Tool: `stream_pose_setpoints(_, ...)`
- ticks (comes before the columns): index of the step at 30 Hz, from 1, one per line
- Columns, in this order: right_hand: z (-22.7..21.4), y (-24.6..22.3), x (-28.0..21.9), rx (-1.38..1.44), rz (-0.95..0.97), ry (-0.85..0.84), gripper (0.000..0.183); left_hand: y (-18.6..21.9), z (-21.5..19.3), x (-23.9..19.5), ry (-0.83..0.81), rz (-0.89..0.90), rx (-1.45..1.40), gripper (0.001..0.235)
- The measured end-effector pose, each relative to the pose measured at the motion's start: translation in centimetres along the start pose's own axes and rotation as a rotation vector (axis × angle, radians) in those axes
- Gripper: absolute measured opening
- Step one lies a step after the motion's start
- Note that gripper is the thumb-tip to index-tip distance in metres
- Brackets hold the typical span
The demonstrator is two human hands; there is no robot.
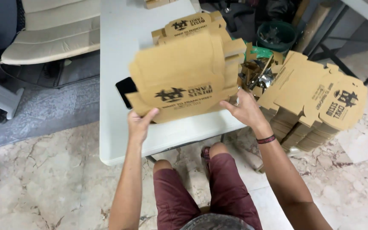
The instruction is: Folding flat cardboard templates into boxes and stacking them on a table.
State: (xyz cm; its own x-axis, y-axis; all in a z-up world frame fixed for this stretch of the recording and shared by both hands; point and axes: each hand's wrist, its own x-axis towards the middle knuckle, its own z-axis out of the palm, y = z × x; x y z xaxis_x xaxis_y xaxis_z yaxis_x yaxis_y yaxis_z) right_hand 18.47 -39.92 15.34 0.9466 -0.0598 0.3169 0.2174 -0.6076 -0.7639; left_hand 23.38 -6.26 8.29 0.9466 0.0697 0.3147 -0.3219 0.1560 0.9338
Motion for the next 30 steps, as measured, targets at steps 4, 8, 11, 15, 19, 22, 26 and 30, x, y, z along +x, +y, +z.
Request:
stream_pose_setpoints(4,4.2,10.4,1.4,-0.031,0.001,-0.059,0.043,-4.8,0.5,1.9,-0.095,-0.131,0.058,0.045)
stream_pose_setpoints(8,5.6,12.6,2.7,0.039,-0.068,-0.133,0.036,-5.4,0.7,2.8,-0.176,-0.082,0.159,0.034)
stream_pose_setpoints(11,4.0,10.6,3.9,0.108,-0.131,-0.172,0.026,-2.5,1.6,2.5,-0.197,0.005,0.153,0.033)
stream_pose_setpoints(15,2.1,6.5,4.4,0.045,0.021,-0.257,0.033,-2.2,1.8,3.4,-0.183,-0.099,0.163,0.049)
stream_pose_setpoints(19,2.6,3.6,3.6,0.089,0.128,-0.295,0.052,0.7,2.3,1.7,-0.200,-0.214,0.403,0.065)
stream_pose_setpoints(22,3.0,3.6,3.4,0.129,0.179,-0.287,0.052,0.5,1.9,1.5,-0.217,-0.245,0.336,0.068)
stream_pose_setpoints(26,2.7,3.1,2.4,0.091,0.122,-0.260,0.057,0.1,1.1,1.0,-0.238,-0.227,0.411,0.067)
stream_pose_setpoints(30,3.0,3.2,1.1,0.003,0.079,-0.127,0.061,6.6,2.4,0.1,-0.244,-0.285,0.792,0.069)
